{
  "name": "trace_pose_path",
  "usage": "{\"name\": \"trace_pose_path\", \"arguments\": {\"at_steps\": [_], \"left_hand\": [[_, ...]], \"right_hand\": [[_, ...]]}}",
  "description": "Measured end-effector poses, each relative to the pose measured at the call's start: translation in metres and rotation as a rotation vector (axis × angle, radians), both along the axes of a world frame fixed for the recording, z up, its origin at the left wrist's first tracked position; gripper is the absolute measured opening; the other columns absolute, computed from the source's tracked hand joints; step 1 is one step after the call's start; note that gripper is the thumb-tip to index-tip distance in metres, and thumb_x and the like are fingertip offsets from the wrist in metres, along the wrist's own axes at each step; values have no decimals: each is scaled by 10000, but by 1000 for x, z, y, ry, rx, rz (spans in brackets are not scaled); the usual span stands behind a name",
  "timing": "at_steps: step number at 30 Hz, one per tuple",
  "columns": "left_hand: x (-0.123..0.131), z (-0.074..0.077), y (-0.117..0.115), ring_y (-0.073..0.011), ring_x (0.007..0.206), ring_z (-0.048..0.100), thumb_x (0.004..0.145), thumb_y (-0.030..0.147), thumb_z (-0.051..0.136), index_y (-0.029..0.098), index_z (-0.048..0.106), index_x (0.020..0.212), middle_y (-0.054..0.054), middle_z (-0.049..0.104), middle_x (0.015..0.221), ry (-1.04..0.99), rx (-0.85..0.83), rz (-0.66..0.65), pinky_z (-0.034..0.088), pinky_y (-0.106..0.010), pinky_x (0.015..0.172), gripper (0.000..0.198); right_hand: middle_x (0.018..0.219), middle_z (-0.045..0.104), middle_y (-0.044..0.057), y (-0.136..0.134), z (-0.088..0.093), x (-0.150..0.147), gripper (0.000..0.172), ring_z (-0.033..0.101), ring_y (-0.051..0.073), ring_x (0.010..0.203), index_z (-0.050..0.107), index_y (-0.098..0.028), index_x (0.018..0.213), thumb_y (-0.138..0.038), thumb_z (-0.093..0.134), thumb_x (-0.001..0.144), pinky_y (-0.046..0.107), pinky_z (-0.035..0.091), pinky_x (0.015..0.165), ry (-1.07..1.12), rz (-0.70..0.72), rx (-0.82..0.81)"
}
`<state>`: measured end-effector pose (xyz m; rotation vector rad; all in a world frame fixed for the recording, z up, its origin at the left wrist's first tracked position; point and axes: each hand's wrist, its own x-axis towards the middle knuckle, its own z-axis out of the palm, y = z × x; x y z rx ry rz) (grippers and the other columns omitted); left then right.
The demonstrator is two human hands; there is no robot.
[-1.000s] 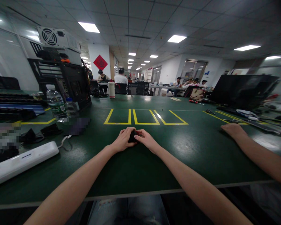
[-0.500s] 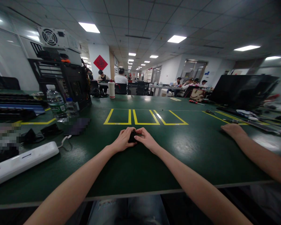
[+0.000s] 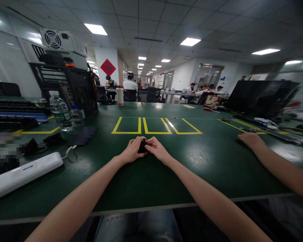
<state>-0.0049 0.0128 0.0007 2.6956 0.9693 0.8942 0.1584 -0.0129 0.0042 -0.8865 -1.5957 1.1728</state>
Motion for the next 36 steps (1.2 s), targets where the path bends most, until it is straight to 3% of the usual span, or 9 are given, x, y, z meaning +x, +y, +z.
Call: {"name": "trace_pose_path", "arguments": {"at_steps": [6,12,19,27,32,36], "left_hand": [[0,0,0,-212,1034,410,680,323,568,216,294,1131,-56,416,1084,-2,-2,-1,269,-395,913,539],[-1,1,-1,-209,1033,412,688,324,558,220,290,1133,-57,412,1090,1,-8,-4,265,-401,918,530],[0,1,-1,-208,1032,413,680,324,566,217,289,1132,-57,415,1089,-5,-2,-4,272,-396,914,540],[0,-1,0,-215,1034,413,668,314,575,221,296,1128,-56,419,1084,-12,0,0,271,-403,910,546],[-1,1,-1,-215,1040,410,676,310,569,221,297,1128,-59,415,1090,-4,-15,-5,266,-407,915,535],[-1,3,-2,-214,1039,412,684,305,561,228,290,1134,-56,412,1096,3,-23,-5,259,-411,921,531]], "right_hand": [[963,508,49,4,-1,-1,322,523,157,883,447,-189,949,-303,579,678,360,425,790,-32,-50,-73],[967,518,38,0,2,2,278,526,157,900,463,-188,906,-284,583,675,359,417,814,-33,27,-33],[872,524,10,1,1,-1,200,523,136,856,454,-197,829,-317,549,699,331,434,778,-15,-22,29],[972,516,53,4,0,0,314,528,151,869,464,-178,941,-313,573,679,353,422,791,-52,-56,-31],[972,511,31,2,2,2,298,522,148,890,462,-184,910,-298,590,666,345,414,816,-38,31,-18],[944,513,22,1,1,3,276,506,150,912,456,-203,894,-344,566,684,352,411,814,-32,11,12]]}}
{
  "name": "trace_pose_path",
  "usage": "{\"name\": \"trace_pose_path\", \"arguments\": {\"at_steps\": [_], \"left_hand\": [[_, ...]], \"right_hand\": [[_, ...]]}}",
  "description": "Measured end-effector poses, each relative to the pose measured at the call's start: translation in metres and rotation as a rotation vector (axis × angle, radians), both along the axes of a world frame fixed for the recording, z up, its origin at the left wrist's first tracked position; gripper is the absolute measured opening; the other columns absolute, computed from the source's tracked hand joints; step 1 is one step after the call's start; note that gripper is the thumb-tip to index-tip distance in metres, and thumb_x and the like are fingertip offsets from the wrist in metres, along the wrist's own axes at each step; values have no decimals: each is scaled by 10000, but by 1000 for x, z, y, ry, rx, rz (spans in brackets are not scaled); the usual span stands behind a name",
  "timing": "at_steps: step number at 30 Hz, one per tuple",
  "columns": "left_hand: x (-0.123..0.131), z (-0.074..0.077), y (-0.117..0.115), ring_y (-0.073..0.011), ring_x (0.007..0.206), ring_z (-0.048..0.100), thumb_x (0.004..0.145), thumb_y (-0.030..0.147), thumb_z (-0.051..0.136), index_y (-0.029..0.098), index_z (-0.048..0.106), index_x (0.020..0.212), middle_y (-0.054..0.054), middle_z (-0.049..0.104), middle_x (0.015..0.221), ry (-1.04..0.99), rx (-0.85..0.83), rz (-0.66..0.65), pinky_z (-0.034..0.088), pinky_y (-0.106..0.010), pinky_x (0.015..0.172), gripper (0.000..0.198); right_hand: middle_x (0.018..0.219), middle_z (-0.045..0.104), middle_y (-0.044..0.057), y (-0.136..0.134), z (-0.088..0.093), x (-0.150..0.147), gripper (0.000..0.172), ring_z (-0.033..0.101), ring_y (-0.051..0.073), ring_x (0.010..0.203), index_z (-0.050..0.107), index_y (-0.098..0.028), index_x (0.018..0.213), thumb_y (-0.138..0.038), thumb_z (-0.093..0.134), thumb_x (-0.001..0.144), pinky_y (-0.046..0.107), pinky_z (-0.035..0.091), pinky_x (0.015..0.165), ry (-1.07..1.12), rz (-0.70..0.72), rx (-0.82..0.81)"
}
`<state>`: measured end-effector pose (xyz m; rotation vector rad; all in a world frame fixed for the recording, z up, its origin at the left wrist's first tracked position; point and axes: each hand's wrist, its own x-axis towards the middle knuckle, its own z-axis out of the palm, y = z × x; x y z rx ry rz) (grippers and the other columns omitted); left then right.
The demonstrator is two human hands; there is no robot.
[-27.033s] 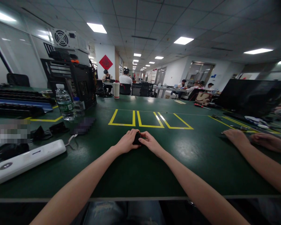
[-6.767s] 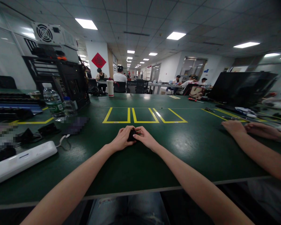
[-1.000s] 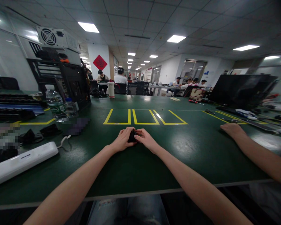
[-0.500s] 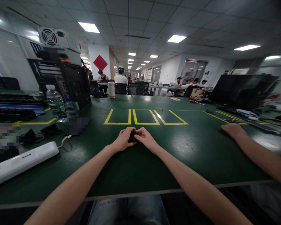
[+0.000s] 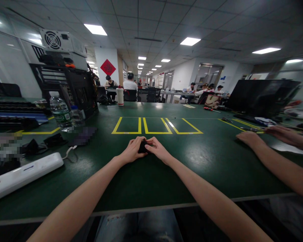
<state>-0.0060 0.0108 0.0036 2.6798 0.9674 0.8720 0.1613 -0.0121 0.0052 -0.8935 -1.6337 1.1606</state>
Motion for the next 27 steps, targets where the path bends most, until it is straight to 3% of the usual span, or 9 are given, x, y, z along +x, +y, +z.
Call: {"name": "trace_pose_path", "arguments": {"at_steps": [10,17,22,27], "left_hand": [[1,0,0,-217,1046,411,672,304,579,224,297,1132,-58,417,1097,-2,1,6,261,-416,923,546],[1,-3,2,-212,1032,419,666,305,581,224,299,1119,-49,423,1074,-9,17,9,273,-402,909,541],[1,0,0,-212,1030,417,675,310,573,225,290,1129,-52,420,1077,-3,10,2,268,-403,914,542],[1,0,0,-215,1036,415,674,307,576,224,294,1128,-57,420,1083,0,5,5,265,-406,918,541]], "right_hand": [[960,530,50,7,-5,-1,324,510,151,897,466,-179,947,-336,568,683,351,407,811,-25,-69,-74],[937,532,13,3,-1,0,293,512,139,895,467,-189,872,-259,621,633,330,392,831,48,25,-17],[881,533,9,2,-2,-1,242,511,140,866,458,-202,864,-334,560,689,332,415,784,17,-25,-16],[915,530,27,8,-6,-1,308,512,144,869,464,-191,907,-354,577,670,336,421,780,-5,-64,-29]]}}
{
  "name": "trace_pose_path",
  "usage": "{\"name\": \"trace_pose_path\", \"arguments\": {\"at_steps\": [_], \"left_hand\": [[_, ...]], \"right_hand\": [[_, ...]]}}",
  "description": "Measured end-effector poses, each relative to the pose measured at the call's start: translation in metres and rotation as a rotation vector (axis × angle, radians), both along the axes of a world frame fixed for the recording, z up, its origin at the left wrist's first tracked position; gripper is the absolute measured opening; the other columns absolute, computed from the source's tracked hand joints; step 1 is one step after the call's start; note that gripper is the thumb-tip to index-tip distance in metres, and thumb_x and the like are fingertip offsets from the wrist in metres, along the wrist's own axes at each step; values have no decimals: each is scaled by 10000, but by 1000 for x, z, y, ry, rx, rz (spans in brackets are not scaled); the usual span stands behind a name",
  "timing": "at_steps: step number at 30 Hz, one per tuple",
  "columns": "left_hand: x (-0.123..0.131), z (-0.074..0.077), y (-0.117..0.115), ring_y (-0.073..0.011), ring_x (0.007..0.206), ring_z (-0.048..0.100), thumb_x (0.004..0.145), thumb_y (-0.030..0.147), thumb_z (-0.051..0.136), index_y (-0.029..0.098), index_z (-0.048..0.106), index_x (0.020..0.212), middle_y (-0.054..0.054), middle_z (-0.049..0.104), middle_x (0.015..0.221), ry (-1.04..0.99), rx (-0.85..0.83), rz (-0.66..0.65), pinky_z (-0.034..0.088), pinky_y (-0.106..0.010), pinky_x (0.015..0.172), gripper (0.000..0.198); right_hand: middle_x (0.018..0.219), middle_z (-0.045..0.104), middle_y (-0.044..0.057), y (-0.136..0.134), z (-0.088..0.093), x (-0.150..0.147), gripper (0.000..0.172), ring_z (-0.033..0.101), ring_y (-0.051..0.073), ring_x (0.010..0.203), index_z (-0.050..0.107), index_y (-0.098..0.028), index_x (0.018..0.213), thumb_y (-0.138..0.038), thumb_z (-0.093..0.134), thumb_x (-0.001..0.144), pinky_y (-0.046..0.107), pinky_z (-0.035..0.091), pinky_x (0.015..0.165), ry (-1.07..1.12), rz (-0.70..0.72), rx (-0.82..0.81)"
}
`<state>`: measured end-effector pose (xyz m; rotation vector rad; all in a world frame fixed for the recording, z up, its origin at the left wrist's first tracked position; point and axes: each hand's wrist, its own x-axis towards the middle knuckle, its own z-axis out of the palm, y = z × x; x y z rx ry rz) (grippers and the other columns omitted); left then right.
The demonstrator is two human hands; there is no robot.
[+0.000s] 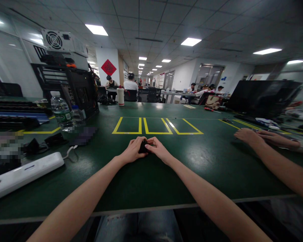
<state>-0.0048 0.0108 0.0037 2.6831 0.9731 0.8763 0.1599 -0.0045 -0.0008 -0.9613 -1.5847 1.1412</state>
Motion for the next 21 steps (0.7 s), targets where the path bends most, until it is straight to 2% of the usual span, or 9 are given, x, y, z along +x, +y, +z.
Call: {"name": "trace_pose_path", "arguments": {"at_steps": [4,9,15,21], "left_hand": [[0,-1,0,-218,1045,410,669,310,581,223,302,1124,-58,420,1088,-5,-4,4,267,-408,916,541],[-1,0,0,-220,1040,414,666,309,583,226,304,1122,-53,424,1077,-5,-11,2,271,-409,912,541],[0,-1,0,-215,1050,408,671,306,580,228,288,1130,-54,417,1091,-4,-2,1,267,-405,918,549],[1,0,-1,-219,1056,407,669,290,580,231,295,1124,-57,420,1097,-3,-3,8,260,-414,920,540]], "right_hand": [[961,533,52,2,0,1,335,519,147,872,474,-170,938,-345,578,671,343,415,795,-2,6,-60],[968,528,27,-4,4,3,324,516,148,895,472,-190,909,-307,612,641,346,410,808,10,72,-28],[881,532,12,-5,5,1,233,519,141,854,463,-203,852,-348,551,692,334,438,757,49,50,-25],[923,527,22,-1,2,-1,298,520,136,854,467,-195,897,-336,586,663,322,445,758,70,29,-57]]}}
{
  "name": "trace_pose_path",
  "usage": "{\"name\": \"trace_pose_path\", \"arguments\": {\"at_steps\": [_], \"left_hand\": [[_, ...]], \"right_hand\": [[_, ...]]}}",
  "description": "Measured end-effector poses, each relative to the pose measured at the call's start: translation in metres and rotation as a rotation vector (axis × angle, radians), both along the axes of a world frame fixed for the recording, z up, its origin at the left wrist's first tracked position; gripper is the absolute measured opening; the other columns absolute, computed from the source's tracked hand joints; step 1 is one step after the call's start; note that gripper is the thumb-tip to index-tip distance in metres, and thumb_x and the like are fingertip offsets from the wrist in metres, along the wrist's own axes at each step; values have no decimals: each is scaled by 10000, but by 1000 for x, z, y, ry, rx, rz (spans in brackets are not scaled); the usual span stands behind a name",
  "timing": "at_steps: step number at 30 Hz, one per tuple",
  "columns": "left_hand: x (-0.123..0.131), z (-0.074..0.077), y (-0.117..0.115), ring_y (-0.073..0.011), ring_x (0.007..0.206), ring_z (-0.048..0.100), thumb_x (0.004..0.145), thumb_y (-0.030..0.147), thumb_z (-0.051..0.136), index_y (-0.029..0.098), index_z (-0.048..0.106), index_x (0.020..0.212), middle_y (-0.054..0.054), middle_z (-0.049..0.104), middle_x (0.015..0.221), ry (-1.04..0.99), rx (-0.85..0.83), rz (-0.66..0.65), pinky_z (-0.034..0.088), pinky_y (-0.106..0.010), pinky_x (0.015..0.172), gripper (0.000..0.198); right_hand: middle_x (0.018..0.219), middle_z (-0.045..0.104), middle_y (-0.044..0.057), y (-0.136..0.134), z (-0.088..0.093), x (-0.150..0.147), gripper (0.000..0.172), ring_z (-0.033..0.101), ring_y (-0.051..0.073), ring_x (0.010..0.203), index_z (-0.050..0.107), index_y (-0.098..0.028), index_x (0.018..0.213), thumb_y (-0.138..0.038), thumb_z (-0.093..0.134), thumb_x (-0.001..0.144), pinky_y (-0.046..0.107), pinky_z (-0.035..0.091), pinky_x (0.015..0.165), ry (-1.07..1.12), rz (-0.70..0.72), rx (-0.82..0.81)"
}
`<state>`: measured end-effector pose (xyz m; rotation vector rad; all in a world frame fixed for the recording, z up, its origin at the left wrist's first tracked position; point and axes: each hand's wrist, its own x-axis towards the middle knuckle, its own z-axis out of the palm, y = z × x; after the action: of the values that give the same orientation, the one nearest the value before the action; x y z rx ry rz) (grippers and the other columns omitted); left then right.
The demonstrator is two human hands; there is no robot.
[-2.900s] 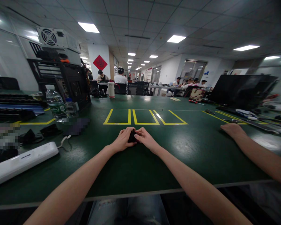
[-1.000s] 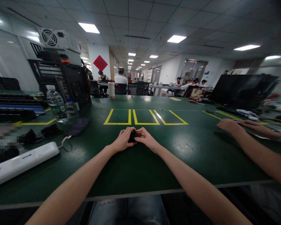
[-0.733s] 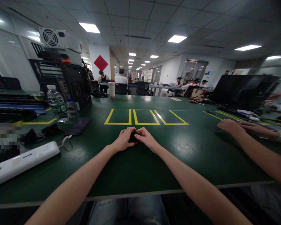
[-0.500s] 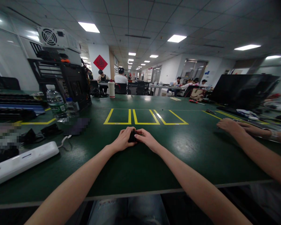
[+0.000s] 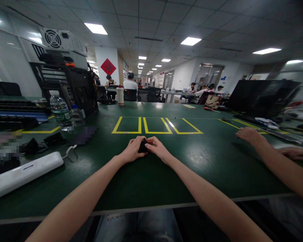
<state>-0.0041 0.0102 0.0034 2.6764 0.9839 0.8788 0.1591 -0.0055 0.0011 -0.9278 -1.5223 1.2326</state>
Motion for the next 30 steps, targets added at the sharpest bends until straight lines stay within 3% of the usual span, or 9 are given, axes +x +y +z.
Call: {"name": "trace_pose_path", "arguments": {"at_steps": [5,10,17,24,30], "left_hand": [[-1,0,1,-217,1051,409,670,297,579,231,296,1129,-56,418,1097,-6,3,-10,262,-412,920,543],[-2,-1,3,-216,1041,415,671,307,578,230,293,1133,-53,420,1086,-3,-10,-16,268,-409,916,549],[-2,1,1,-217,1050,409,676,311,575,228,289,1140,-57,416,1098,0,-14,-22,260,-413,928,551],[-2,-1,4,-221,1059,401,675,316,577,223,280,1148,-62,410,1105,2,-21,-18,261,-416,925,567],[-2,-2,6,-222,1052,405,672,332,579,220,283,1146,-59,411,1101,-3,-36,-20,271,-410,913,570]], "right_hand": [[950,531,41,-1,3,1,307,527,141,854,484,-174,906,-326,589,660,337,430,779,-12,4,-44],[957,527,18,-5,6,2,301,522,143,894,472,-192,885,-267,620,634,330,412,812,-10,53,36],[879,544,13,-3,2,1,262,523,140,854,468,-202,865,-362,563,681,333,417,783,-62,-2,70],[951,547,46,3,-1,1,320,523,144,870,484,-175,918,-347,580,666,328,412,785,-63,-23,-2],[887,542,-1,2,0,0,263,521,131,849,473,-190,850,-298,602,649,313,403,790,-26,14,71]]}}
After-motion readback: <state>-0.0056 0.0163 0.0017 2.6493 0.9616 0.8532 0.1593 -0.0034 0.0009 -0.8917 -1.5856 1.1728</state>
